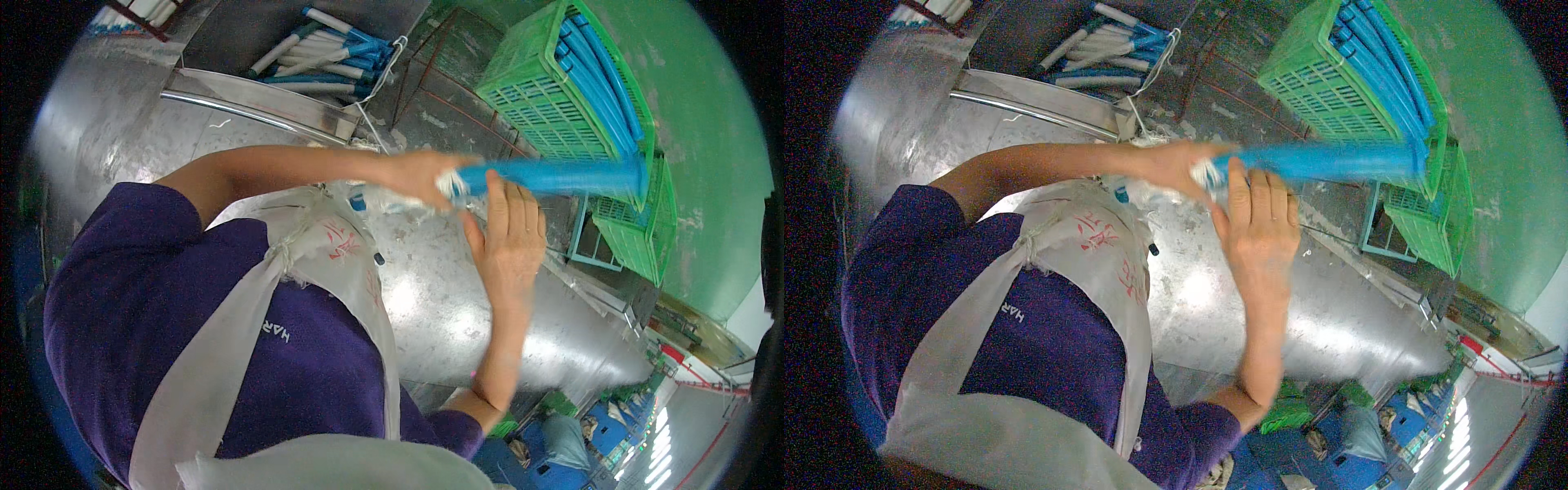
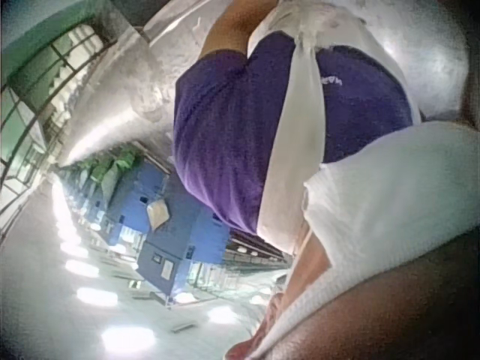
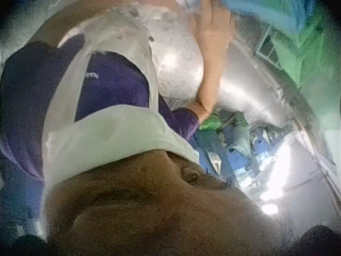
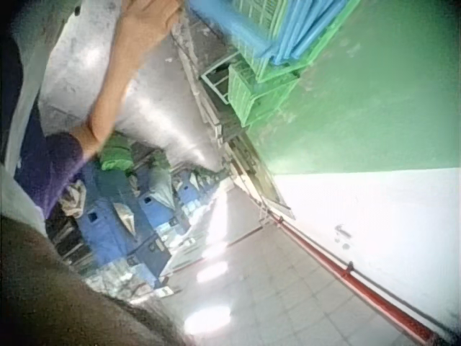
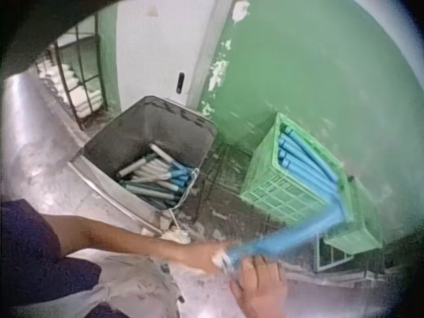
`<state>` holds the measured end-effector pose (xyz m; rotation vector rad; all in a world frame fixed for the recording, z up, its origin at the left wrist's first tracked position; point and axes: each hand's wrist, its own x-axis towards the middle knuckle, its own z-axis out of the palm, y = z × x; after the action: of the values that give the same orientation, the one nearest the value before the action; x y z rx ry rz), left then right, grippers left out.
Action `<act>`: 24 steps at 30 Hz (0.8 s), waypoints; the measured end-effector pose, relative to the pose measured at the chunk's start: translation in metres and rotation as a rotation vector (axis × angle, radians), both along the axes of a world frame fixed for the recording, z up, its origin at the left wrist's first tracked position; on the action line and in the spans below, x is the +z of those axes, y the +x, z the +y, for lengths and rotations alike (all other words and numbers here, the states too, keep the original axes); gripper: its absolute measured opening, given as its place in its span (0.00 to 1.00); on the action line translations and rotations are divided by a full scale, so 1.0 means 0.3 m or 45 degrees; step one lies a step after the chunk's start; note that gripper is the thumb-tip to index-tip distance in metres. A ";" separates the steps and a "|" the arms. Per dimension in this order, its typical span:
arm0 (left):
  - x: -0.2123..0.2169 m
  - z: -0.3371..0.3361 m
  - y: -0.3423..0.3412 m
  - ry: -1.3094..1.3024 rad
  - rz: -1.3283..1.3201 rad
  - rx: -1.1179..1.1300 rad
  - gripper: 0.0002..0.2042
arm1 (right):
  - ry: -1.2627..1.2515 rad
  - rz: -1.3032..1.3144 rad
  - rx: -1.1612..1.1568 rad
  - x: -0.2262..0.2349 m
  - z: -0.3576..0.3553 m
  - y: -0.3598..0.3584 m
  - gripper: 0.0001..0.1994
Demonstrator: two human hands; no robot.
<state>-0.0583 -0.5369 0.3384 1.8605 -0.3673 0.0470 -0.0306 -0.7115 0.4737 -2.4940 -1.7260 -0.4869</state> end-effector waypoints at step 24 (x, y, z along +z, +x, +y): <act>0.018 0.194 0.264 -1.705 0.728 0.544 0.41 | 0.422 2.355 -0.924 -0.370 0.028 -0.128 0.20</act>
<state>0.0208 -0.4787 0.3437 0.5303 0.4147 0.0337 -0.0690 -0.7032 0.3627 -1.7331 -0.0090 1.0947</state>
